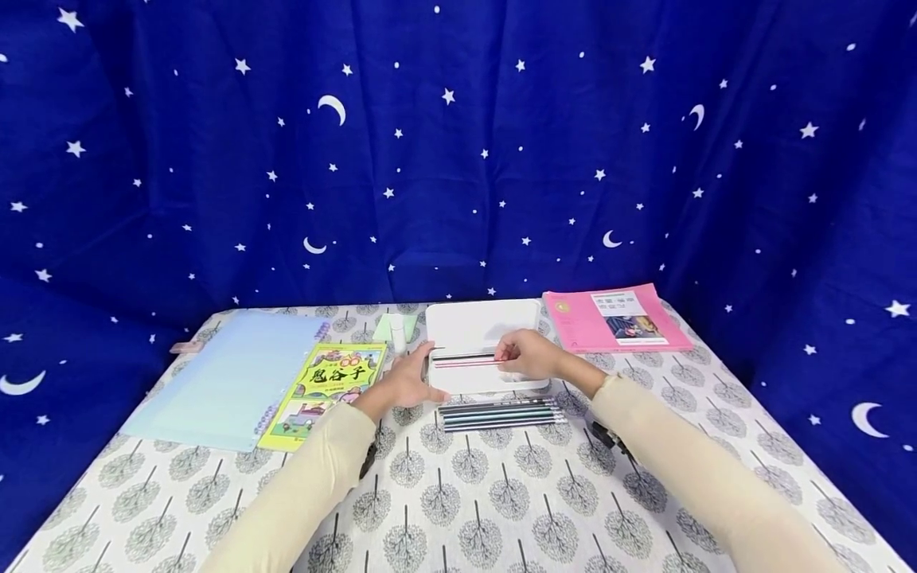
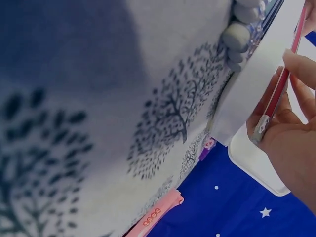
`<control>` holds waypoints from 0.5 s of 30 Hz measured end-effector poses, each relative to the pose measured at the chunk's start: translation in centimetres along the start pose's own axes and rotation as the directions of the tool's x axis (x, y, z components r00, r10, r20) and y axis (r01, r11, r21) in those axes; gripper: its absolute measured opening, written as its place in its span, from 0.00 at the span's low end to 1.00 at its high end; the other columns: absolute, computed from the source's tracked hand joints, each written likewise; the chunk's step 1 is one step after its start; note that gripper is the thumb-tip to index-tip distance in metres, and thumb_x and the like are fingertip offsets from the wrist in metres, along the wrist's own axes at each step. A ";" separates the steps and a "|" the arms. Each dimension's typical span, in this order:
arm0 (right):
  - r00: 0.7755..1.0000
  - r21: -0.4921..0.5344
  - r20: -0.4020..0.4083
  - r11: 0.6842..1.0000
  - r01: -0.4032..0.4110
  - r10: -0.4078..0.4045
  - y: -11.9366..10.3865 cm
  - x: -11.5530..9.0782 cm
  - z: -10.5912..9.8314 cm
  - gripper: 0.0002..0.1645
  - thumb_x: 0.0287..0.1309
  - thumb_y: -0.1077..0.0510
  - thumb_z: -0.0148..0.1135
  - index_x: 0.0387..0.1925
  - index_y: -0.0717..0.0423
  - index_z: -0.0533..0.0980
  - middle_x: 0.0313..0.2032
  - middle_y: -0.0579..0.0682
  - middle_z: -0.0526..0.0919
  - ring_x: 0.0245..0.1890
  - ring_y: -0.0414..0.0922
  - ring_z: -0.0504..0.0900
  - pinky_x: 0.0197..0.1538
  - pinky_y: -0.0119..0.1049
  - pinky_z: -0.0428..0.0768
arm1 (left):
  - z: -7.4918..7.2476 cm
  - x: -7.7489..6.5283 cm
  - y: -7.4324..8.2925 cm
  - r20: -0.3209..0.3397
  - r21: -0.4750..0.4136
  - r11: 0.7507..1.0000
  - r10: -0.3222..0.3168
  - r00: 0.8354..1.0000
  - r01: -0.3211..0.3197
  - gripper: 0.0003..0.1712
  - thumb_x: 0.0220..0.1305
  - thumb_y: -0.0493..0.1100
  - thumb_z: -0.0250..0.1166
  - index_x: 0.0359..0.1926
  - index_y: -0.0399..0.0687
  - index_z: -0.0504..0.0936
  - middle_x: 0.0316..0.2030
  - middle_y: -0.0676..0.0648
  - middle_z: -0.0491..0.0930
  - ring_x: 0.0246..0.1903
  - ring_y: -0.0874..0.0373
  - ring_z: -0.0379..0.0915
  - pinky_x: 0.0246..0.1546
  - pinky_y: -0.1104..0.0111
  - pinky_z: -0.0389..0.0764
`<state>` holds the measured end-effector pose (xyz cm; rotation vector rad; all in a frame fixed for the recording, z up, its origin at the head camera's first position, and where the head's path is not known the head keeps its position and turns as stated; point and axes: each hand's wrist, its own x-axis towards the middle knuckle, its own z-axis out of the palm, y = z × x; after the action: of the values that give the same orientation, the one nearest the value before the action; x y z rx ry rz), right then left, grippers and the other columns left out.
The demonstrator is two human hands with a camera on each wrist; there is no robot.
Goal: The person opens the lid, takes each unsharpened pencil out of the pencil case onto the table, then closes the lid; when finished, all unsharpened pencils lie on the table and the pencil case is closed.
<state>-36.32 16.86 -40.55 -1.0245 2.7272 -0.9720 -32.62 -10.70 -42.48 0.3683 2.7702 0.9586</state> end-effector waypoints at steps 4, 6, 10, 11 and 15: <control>1.000 -0.028 -0.008 1.000 0.005 -0.006 -0.4 -0.8 -0.2 0.03 0.54 0.66 0.69 0.31 0.59 0.81 0.28 0.44 0.84 0.30 0.37 0.80 0.40 0.33 0.81 | 0.0 -0.2 0.1 0.004 0.006 1.000 0.002 1.000 -0.002 0.64 0.49 0.54 0.78 0.79 0.55 0.47 0.77 0.44 0.51 0.74 0.35 0.39 0.67 0.32 0.49; 1.000 -0.025 -0.004 1.000 0.006 -0.006 -0.6 -1.2 -0.2 0.03 0.55 0.66 0.69 0.31 0.58 0.81 0.27 0.43 0.84 0.30 0.37 0.80 0.40 0.33 0.81 | -0.1 -0.2 0.0 0.007 0.005 1.000 0.002 1.000 -0.002 0.64 0.49 0.54 0.78 0.79 0.55 0.46 0.77 0.44 0.51 0.74 0.35 0.38 0.67 0.32 0.49; 1.000 -0.007 0.015 1.000 0.004 -0.004 -1.4 -2.0 -0.3 0.02 0.56 0.65 0.69 0.31 0.57 0.81 0.27 0.41 0.83 0.30 0.37 0.80 0.41 0.34 0.80 | -0.2 -0.2 -0.1 0.001 0.013 1.000 0.001 1.000 -0.001 0.64 0.49 0.55 0.78 0.79 0.55 0.47 0.77 0.44 0.50 0.74 0.35 0.39 0.66 0.31 0.50; 1.000 -0.006 0.021 1.000 0.004 -0.004 -1.6 -2.3 -0.3 0.03 0.57 0.65 0.69 0.31 0.56 0.82 0.26 0.40 0.83 0.30 0.36 0.80 0.41 0.34 0.80 | -0.1 -0.2 -0.1 0.002 0.011 1.000 0.001 1.000 -0.001 0.65 0.48 0.55 0.78 0.79 0.55 0.47 0.77 0.44 0.51 0.74 0.35 0.39 0.66 0.31 0.50; 0.999 -0.010 0.033 1.000 0.023 -0.023 -2.4 -3.3 -0.4 0.03 0.57 0.65 0.69 0.31 0.56 0.82 0.27 0.40 0.83 0.31 0.36 0.81 0.41 0.34 0.81 | 0.0 0.0 -0.2 0.008 0.010 1.000 0.003 1.000 -0.003 0.65 0.48 0.55 0.78 0.79 0.55 0.47 0.77 0.44 0.51 0.75 0.36 0.39 0.67 0.32 0.50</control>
<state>-32.53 17.78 -39.32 -1.0665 2.7028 -0.9361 -32.63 -10.83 -42.61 0.3772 2.7686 0.9426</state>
